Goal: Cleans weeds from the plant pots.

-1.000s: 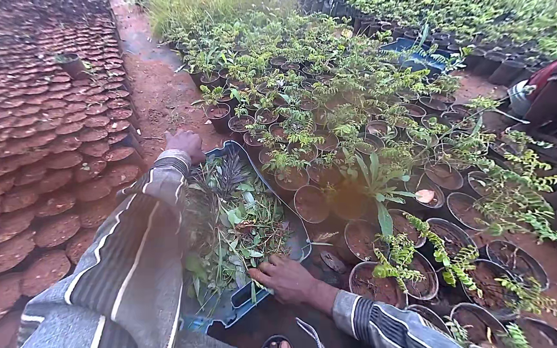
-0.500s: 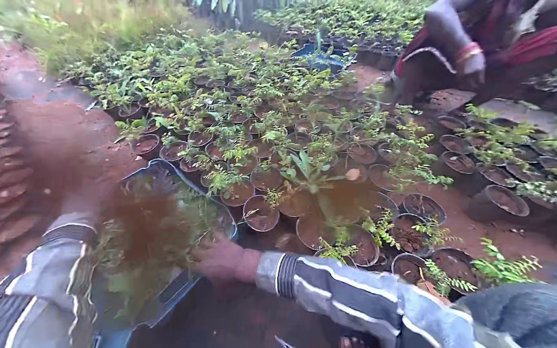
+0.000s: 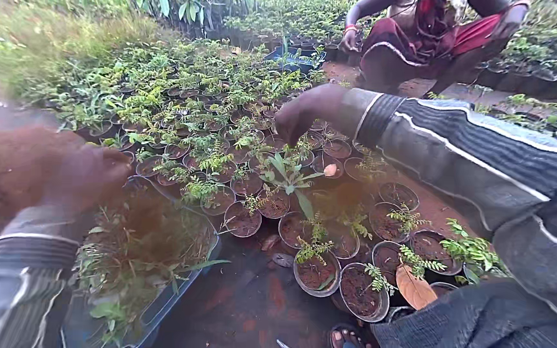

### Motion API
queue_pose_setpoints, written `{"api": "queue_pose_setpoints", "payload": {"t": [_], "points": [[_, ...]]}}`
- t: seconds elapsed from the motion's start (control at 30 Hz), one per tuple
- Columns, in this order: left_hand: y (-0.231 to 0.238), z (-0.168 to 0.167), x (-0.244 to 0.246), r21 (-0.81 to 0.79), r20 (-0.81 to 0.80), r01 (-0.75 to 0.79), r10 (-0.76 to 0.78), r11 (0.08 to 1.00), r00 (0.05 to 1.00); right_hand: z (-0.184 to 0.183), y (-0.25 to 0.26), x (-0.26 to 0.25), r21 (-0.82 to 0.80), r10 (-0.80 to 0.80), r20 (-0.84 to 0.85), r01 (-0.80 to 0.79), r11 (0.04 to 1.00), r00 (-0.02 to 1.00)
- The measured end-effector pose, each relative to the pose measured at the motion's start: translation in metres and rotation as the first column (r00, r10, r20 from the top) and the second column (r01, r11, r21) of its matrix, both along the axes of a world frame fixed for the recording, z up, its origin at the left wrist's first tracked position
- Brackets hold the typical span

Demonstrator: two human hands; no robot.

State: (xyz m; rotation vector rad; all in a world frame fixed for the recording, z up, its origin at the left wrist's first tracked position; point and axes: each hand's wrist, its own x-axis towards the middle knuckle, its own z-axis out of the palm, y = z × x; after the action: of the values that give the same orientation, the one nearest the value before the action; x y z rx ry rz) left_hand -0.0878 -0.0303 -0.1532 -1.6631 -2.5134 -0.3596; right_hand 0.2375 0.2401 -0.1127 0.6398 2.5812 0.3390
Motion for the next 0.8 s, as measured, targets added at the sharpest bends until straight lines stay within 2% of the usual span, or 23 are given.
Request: {"api": "queue_pose_setpoints", "payload": {"t": [0.07, 0.1, 0.2, 0.23, 0.3, 0.37, 0.43, 0.53, 0.6, 0.7, 0.8], "points": [[-0.006, 0.026, 0.046, -0.039, -0.001, 0.094, -0.094, 0.995, 0.996, -0.026, 0.003, 0.005, -0.116, -0.081, 0.011, 0.082, 0.99, 0.997], [-0.014, 0.038, 0.076, -0.076, 0.018, 0.129, -0.128, 0.989, 0.992, -0.039, 0.004, 0.007, -0.232, -0.106, -0.004, 0.102, 0.967, 0.994], [-0.054, 0.058, 0.166, -0.332, 0.157, 0.219, -0.176, 0.918, 0.972, -0.087, 0.0, 0.014, -0.562, -0.089, -0.028, 0.058, 0.825, 0.996], [-0.065, 0.063, 0.191, -0.47, 0.2, 0.277, -0.205, 0.838, 0.958, -0.096, -0.003, 0.019, -0.598, -0.073, -0.029, 0.041, 0.8, 0.997], [-0.08, 0.064, 0.23, -0.679, 0.272, 0.416, -0.32, 0.605, 0.908, -0.109, 0.005, 0.025, -0.667, -0.071, -0.076, 0.002, 0.745, 0.995], [-0.091, 0.046, 0.25, -0.735, 0.326, 0.49, -0.389, 0.469, 0.861, -0.12, 0.021, 0.024, -0.749, -0.136, -0.186, -0.051, 0.661, 0.973], [-0.094, 0.019, 0.259, -0.749, 0.363, 0.505, -0.372, 0.429, 0.854, -0.124, 0.033, 0.017, -0.772, -0.201, -0.312, -0.125, 0.623, 0.929], [-0.088, -0.02, 0.266, -0.783, 0.289, 0.42, -0.328, 0.459, 0.899, -0.124, 0.039, -0.002, -0.784, -0.269, -0.428, -0.206, 0.586, 0.863], [-0.081, -0.031, 0.272, -0.796, 0.295, 0.404, -0.295, 0.451, 0.909, -0.134, 0.032, -0.02, -0.788, -0.258, -0.457, -0.253, 0.561, 0.851], [-0.059, -0.039, 0.282, -0.799, 0.371, 0.465, -0.295, 0.381, 0.88, -0.154, 0.022, -0.046, -0.737, -0.14, -0.428, -0.256, 0.626, 0.893], [-0.047, -0.048, 0.291, -0.782, 0.376, 0.494, -0.345, 0.379, 0.86, -0.183, 0.008, -0.064, -0.629, -0.034, -0.364, -0.219, 0.746, 0.931]]}}
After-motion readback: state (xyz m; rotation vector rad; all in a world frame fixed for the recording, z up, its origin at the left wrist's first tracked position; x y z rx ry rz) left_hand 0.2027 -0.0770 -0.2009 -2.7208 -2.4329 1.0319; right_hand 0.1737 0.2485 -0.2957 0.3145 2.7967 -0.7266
